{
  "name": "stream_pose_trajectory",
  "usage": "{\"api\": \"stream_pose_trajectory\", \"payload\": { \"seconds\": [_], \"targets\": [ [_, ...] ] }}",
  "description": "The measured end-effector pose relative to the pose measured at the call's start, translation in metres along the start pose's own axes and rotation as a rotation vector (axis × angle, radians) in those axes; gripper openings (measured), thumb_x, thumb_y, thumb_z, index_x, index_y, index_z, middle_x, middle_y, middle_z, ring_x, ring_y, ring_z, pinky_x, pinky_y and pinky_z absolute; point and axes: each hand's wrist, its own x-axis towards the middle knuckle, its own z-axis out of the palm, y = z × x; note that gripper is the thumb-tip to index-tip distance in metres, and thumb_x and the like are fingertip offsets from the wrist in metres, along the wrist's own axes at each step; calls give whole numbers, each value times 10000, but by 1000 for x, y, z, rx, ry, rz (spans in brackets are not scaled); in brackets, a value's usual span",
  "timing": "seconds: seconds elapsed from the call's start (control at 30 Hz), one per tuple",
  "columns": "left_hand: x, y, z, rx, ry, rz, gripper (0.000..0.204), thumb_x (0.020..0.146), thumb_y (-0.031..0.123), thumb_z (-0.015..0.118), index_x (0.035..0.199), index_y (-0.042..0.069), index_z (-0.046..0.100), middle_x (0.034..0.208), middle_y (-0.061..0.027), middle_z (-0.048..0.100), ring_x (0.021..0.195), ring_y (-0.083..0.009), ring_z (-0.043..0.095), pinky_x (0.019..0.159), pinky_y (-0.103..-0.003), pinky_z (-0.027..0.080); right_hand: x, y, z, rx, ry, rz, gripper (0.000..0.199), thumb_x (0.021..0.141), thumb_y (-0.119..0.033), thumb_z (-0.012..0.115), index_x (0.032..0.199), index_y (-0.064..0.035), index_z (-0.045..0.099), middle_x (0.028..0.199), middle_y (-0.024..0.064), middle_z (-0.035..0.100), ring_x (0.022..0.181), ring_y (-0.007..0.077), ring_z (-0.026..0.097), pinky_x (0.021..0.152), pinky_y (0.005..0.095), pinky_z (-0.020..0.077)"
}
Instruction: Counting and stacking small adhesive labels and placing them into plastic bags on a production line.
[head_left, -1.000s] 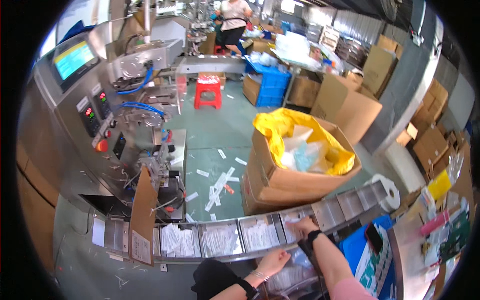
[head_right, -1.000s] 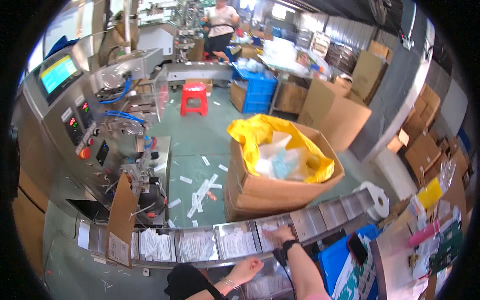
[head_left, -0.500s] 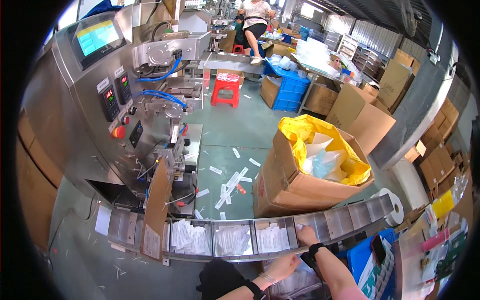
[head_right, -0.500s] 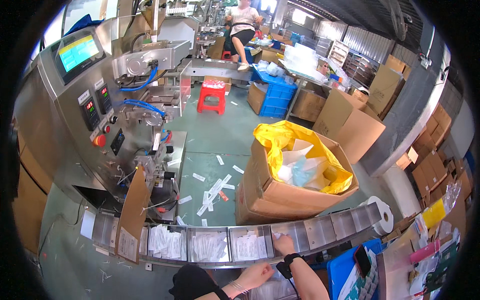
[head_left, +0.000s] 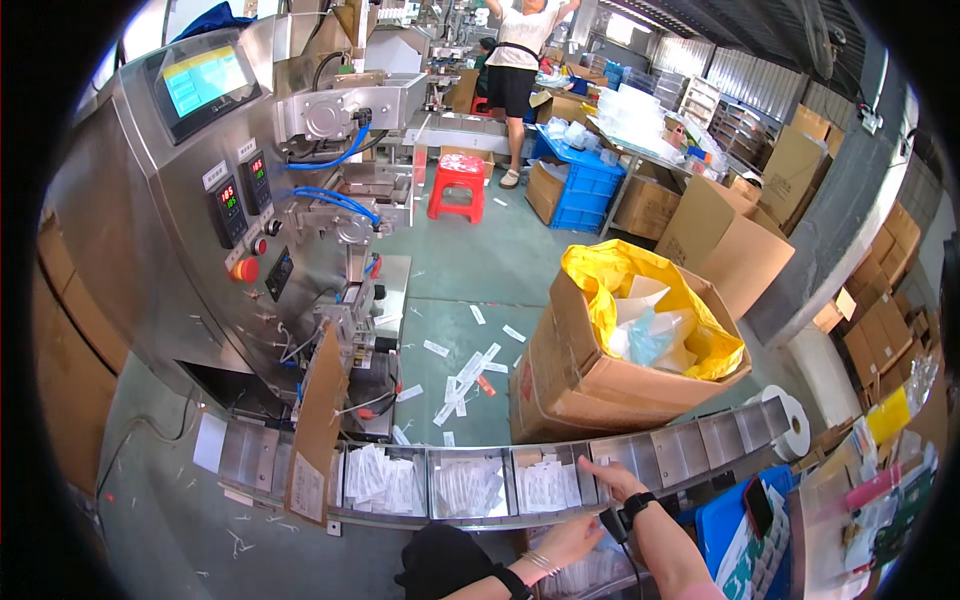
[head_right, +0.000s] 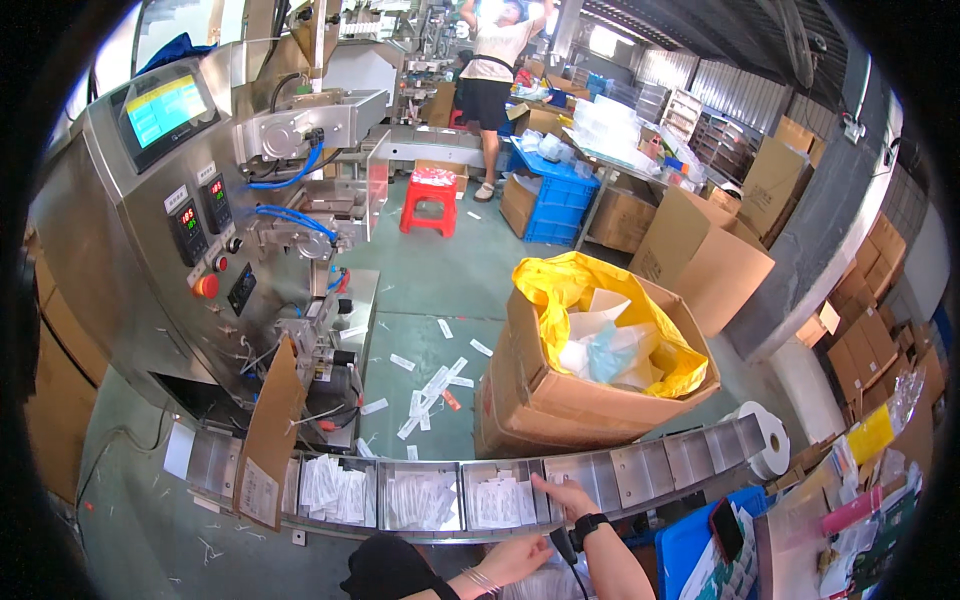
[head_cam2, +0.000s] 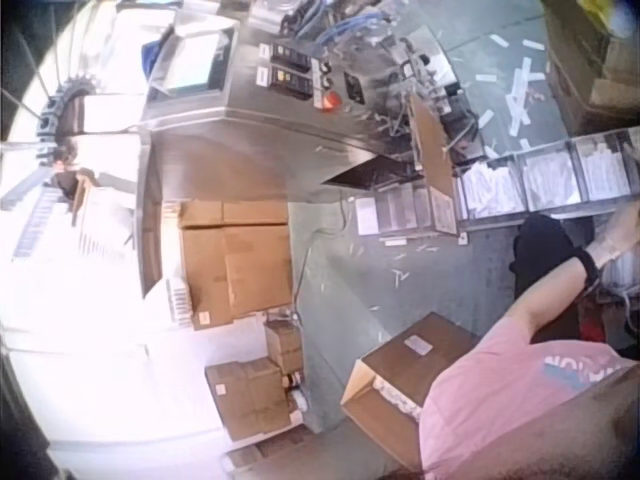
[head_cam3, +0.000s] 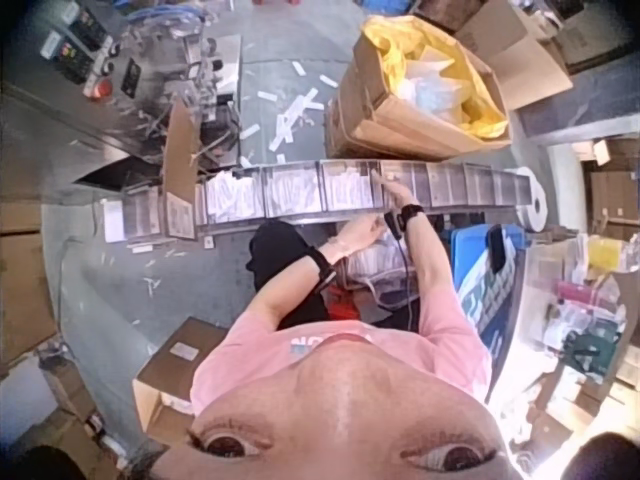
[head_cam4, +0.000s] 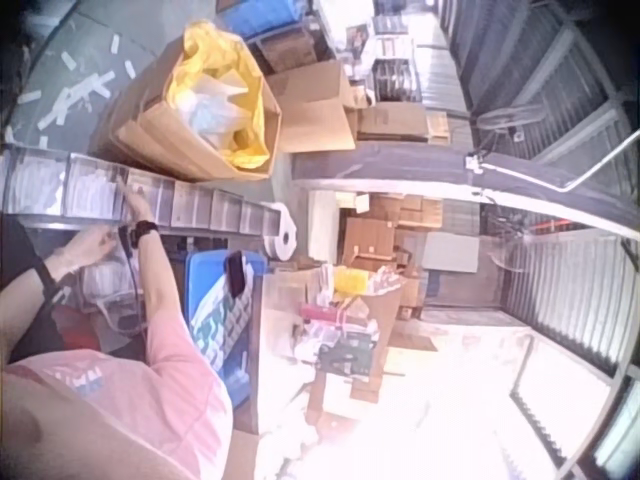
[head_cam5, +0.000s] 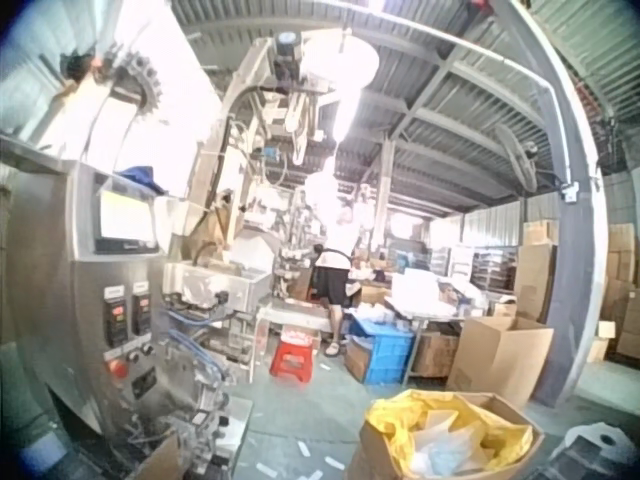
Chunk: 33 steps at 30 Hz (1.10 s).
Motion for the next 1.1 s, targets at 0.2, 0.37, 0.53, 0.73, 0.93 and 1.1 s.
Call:
{"api": "stream_pose_trajectory", "payload": {
  "seconds": [0.2,0.37,0.53,0.73,0.93,1.1],
  "targets": [
    [1,-1,2,39,-11,1,324,854,315,566,912,-2,589,743,-138,626,689,-295,610,635,-378,464,-22,-11,12,112,-73,-155,612,638,-176,836,1117,66,543,1030,121,625,860,187,601,744,324,498],
    [4,-6,3,43,-5,3,341,863,328,557,919,-6,599,772,-146,635,717,-287,618,660,-363,476,-41,-23,11,27,170,-183,430,651,-52,789,1034,10,604,961,97,646,817,206,624,711,343,512],
    [13,-8,-5,-203,160,-201,412,924,376,480,933,-20,595,800,-111,638,757,-206,617,691,-319,477,-89,-44,14,280,41,-289,341,661,14,740,973,-19,606,901,70,639,779,192,621,688,331,509],
    [-38,59,-61,-609,410,66,456,938,402,460,1075,-23,555,1016,-146,603,944,-232,571,819,-328,436,-184,-29,80,467,-122,-541,314,674,-37,762,942,-25,598,888,44,640,783,140,606,699,297,507],
    [-154,121,-86,-387,700,101,352,941,266,451,1063,-30,596,1000,-89,625,928,-156,574,825,-270,446,-268,-19,185,296,60,-886,313,687,-65,745,929,-43,547,747,45,606,684,109,579,627,257,495],
    [-179,101,-76,-524,865,-12,328,938,232,472,1050,-29,636,1013,-76,643,900,-137,589,817,-245,457,-241,27,208,-18,-74,-1228,362,681,-76,724,998,-51,551,919,89,566,841,218,574,739,312,482]
  ]
}}
